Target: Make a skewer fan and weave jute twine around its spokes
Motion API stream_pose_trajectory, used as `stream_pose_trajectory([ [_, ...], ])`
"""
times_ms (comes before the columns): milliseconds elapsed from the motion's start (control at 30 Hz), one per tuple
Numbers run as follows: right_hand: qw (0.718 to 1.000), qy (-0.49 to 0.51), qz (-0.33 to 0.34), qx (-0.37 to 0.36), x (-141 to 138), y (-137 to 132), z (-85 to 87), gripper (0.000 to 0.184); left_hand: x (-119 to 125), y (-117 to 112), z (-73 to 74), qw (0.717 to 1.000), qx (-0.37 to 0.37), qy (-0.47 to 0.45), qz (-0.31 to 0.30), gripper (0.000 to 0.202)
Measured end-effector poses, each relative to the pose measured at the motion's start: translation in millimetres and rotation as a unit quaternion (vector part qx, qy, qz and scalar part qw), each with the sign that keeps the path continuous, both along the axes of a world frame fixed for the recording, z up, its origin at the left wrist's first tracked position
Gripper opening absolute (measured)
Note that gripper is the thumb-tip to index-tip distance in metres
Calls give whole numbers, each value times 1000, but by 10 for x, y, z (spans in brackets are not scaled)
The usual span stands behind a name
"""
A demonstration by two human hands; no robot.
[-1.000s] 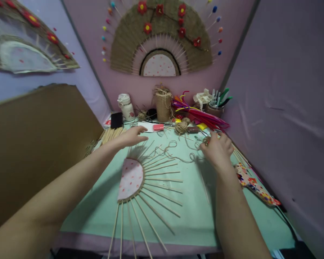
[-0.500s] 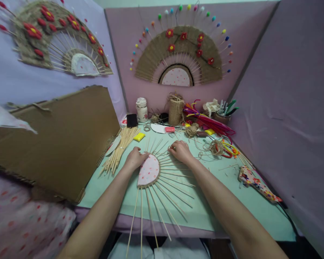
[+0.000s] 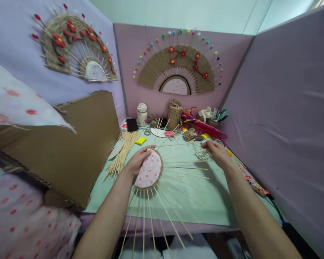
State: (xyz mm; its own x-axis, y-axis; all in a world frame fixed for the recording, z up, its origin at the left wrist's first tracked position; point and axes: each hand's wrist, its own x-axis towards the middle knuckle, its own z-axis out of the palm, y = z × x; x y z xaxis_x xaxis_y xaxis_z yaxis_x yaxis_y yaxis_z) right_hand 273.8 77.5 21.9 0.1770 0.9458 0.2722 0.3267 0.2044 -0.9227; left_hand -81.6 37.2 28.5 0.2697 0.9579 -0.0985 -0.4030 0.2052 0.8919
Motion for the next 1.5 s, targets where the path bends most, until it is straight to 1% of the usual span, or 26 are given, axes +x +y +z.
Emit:
stream_pose_trajectory([
  [67,999,41,-18,-15,75,-46,-45,41,19,-69,15,999,12,-19,-25,43],
  [100,999,23,-23,-26,86,-75,-74,42,38,-101,18,999,20,-28,-37,44],
  [167,995,-78,-10,-60,68,-142,-135,41,85,-157,23,996,37,-50,-57,46],
  [233,977,-187,9,-97,15,-215,-201,37,127,-196,29,994,47,-79,-56,48],
  [300,964,-242,7,-115,-51,-283,-267,34,154,-220,35,992,51,-107,-46,48],
  [400,954,-278,-8,-111,-152,-372,-353,33,165,-241,37,989,50,-130,-50,48],
  [533,943,-322,2,-86,-255,-488,-400,25,168,-262,27,985,48,-158,-58,48],
  [633,937,-343,-1,-67,-318,-566,-371,18,173,-272,18,983,40,-172,-57,42],
  [700,934,-353,-27,-40,-395,-600,-313,11,181,-278,13,983,34,-169,-63,38],
  [733,935,-353,-39,-20,-457,-613,-271,12,187,-281,10,984,31,-164,-68,37],
  [800,943,-330,-32,17,-640,-633,-167,22,203,-286,1,985,30,-153,-75,37],
  [833,959,-279,0,43,-761,-644,-111,27,213,-287,-5,985,31,-149,-79,38],
  [867,974,-215,50,54,-898,-656,-57,32,221,-286,-13,985,34,-147,-81,38],
  [900,981,-153,106,55,-1044,-670,-8,36,229,-282,-22,985,36,-145,-83,38],
  [933,980,-95,166,50,-1192,-684,31,39,235,-276,-31,986,37,-143,-83,37],
  [967,976,-32,211,40,-1333,-695,59,41,239,-268,-40,986,37,-140,-83,36],
  [1033,961,87,263,13,-1567,-706,84,44,243,-247,-54,987,32,-135,-76,35],
  [1100,953,161,257,-9,-1705,-696,75,44,245,-225,-60,988,24,-137,-62,35],
  [1167,954,187,232,-20,-1749,-676,51,41,250,-210,-54,988,16,-144,-50,35],
  [1267,965,171,196,-16,-1706,-653,4,36,263,-202,-35,988,7,-147,-46,34],
  [1400,978,157,138,-9,-1644,-648,-100,34,277,-198,-36,989,10,-141,-49,36],
  [1500,975,161,151,-39,-1651,-650,-176,29,276,-200,-56,988,17,-140,-69,40],
])
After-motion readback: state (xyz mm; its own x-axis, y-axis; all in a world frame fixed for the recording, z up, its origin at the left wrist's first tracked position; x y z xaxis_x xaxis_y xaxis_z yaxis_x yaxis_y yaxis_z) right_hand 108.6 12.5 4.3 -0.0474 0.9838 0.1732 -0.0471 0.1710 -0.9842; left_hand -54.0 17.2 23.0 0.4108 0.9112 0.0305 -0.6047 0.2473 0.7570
